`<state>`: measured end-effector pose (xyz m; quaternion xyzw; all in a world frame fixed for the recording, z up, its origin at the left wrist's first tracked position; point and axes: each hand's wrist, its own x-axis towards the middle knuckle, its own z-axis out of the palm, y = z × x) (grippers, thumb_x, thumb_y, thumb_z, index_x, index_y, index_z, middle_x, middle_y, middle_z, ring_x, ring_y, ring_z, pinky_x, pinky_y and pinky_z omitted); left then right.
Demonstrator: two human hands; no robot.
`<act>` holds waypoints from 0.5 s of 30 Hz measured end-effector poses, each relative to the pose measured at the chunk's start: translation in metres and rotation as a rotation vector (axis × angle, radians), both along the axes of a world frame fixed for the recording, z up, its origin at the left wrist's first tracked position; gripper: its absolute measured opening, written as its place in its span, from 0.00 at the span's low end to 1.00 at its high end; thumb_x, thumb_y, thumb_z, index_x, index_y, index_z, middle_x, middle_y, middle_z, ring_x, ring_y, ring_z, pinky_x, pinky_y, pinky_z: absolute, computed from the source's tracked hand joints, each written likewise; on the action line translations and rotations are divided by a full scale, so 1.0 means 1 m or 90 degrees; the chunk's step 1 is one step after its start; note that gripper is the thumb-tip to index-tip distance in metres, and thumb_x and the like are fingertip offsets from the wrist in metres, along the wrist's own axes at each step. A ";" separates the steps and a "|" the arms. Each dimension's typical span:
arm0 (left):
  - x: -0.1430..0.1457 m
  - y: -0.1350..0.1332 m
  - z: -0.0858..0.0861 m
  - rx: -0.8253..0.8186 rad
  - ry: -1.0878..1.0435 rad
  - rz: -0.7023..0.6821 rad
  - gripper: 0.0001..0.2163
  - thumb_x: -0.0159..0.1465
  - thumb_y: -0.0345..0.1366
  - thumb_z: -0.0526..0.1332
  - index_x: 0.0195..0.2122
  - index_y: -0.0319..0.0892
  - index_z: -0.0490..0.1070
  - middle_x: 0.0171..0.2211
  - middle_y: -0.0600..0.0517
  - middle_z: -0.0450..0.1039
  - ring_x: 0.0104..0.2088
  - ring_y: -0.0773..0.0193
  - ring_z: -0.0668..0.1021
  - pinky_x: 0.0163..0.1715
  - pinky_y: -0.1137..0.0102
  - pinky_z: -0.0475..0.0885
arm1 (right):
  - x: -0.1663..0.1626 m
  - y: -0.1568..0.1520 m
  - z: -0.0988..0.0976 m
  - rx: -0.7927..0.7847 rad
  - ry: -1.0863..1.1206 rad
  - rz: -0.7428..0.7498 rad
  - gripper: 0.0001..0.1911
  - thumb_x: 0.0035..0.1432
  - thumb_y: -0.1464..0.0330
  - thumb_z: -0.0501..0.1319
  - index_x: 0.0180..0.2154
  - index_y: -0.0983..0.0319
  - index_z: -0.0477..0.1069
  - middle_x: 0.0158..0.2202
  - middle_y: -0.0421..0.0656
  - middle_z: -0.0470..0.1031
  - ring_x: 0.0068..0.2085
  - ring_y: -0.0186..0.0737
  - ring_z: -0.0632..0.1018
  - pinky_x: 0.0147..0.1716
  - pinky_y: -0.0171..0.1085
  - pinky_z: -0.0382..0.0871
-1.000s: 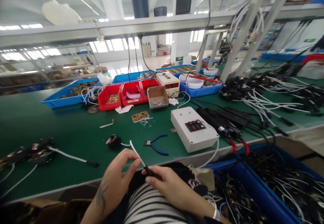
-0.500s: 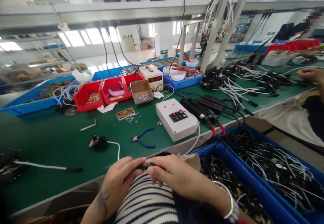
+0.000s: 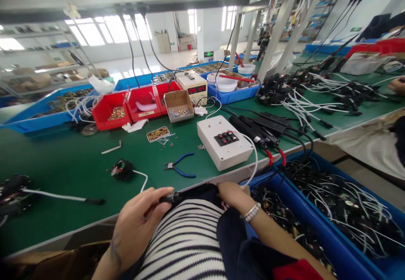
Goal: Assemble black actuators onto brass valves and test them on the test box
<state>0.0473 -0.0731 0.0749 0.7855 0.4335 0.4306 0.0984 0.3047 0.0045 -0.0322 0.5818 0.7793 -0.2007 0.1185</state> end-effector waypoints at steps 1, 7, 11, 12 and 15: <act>0.000 -0.001 0.001 0.005 -0.005 0.007 0.11 0.71 0.39 0.55 0.40 0.40 0.74 0.23 0.56 0.72 0.23 0.71 0.75 0.25 0.78 0.70 | 0.000 -0.003 0.007 -0.006 0.013 0.007 0.13 0.60 0.74 0.63 0.47 0.68 0.77 0.43 0.56 0.81 0.45 0.53 0.81 0.44 0.44 0.74; 0.002 -0.003 0.006 0.051 -0.022 0.041 0.08 0.70 0.38 0.57 0.38 0.41 0.72 0.26 0.57 0.74 0.22 0.72 0.74 0.27 0.79 0.72 | -0.017 -0.036 0.085 0.003 0.201 0.064 0.19 0.65 0.69 0.56 0.56 0.59 0.71 0.53 0.48 0.77 0.53 0.50 0.78 0.50 0.41 0.71; 0.003 -0.001 0.004 0.042 0.004 0.019 0.05 0.69 0.36 0.58 0.38 0.42 0.72 0.29 0.55 0.77 0.27 0.70 0.79 0.30 0.78 0.74 | -0.022 -0.055 0.127 0.121 0.351 0.039 0.14 0.66 0.68 0.53 0.49 0.61 0.72 0.41 0.45 0.81 0.43 0.47 0.82 0.41 0.40 0.75; 0.003 -0.001 0.003 0.036 0.009 0.014 0.05 0.69 0.35 0.59 0.38 0.42 0.72 0.29 0.54 0.78 0.28 0.69 0.79 0.30 0.77 0.74 | -0.021 -0.056 0.132 0.169 0.385 0.060 0.13 0.67 0.68 0.52 0.48 0.60 0.73 0.41 0.45 0.81 0.42 0.45 0.81 0.41 0.38 0.75; 0.005 -0.001 0.003 0.047 -0.002 0.019 0.07 0.70 0.37 0.58 0.38 0.41 0.73 0.28 0.54 0.78 0.27 0.68 0.80 0.29 0.76 0.74 | -0.016 -0.057 0.137 0.281 0.450 0.128 0.13 0.68 0.68 0.53 0.47 0.59 0.74 0.41 0.44 0.80 0.42 0.40 0.80 0.41 0.34 0.74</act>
